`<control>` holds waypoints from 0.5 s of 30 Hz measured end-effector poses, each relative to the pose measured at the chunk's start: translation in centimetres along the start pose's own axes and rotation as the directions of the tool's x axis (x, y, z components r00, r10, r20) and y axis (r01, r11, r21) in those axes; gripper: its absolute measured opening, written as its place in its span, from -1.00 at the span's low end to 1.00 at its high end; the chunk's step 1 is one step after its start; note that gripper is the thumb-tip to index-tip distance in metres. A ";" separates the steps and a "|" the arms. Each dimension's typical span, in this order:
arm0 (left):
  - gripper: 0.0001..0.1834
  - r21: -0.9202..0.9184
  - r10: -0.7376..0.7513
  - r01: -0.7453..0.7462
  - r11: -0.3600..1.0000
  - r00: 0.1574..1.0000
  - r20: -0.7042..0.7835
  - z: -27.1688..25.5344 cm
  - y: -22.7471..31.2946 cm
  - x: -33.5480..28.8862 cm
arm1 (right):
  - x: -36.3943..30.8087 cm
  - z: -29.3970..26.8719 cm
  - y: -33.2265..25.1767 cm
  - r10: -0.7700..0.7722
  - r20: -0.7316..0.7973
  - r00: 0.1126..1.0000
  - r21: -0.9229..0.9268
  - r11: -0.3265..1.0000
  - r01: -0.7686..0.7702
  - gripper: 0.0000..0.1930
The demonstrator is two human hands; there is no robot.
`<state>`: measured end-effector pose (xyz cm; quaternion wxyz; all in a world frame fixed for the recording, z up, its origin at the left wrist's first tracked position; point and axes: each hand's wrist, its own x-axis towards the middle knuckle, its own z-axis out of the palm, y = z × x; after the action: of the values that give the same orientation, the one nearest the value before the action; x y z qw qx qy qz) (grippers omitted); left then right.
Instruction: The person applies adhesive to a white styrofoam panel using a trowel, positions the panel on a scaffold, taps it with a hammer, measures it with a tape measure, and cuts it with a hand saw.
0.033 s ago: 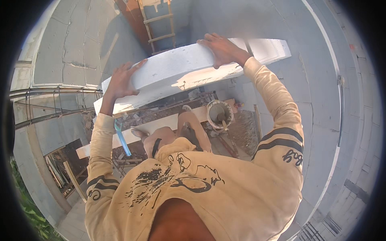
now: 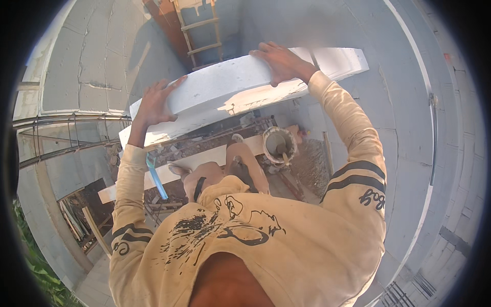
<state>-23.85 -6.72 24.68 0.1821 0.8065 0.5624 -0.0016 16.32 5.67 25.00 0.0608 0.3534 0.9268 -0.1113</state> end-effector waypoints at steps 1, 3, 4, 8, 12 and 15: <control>0.37 0.007 0.000 0.000 1.000 1.000 0.001 0.0 0.6 0.6 | -0.3 0.3 0.7 -0.001 0.004 1.000 0.005 1.000 0.001 0.19; 0.37 0.025 0.002 -0.002 1.000 1.000 0.000 0.3 1.3 1.5 | -0.5 0.6 1.9 -0.003 0.007 1.000 0.013 1.000 0.003 0.18; 0.36 0.038 0.013 -0.011 0.999 0.999 -0.038 0.6 1.3 1.8 | -0.2 0.8 2.5 -0.011 0.011 1.000 0.009 1.000 0.010 0.18; 0.35 0.079 0.036 -0.026 0.997 0.992 -0.124 2.2 1.2 2.5 | 0.3 1.8 4.3 -0.057 0.000 0.998 -0.016 0.998 0.057 0.15; 0.35 0.101 0.016 -0.005 0.995 0.993 -0.114 2.3 1.7 2.9 | 0.3 2.4 4.8 -0.072 -0.031 0.997 0.001 0.997 0.073 0.14; 0.38 0.068 -0.041 0.041 0.997 0.999 0.013 1.7 1.7 3.4 | 0.1 1.5 4.5 -0.016 0.035 0.999 -0.022 1.000 0.017 0.18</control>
<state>-20.75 -4.66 22.82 0.1587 0.8005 0.5772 -0.0300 19.31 8.56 22.79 0.0801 0.3431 0.9297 -0.1077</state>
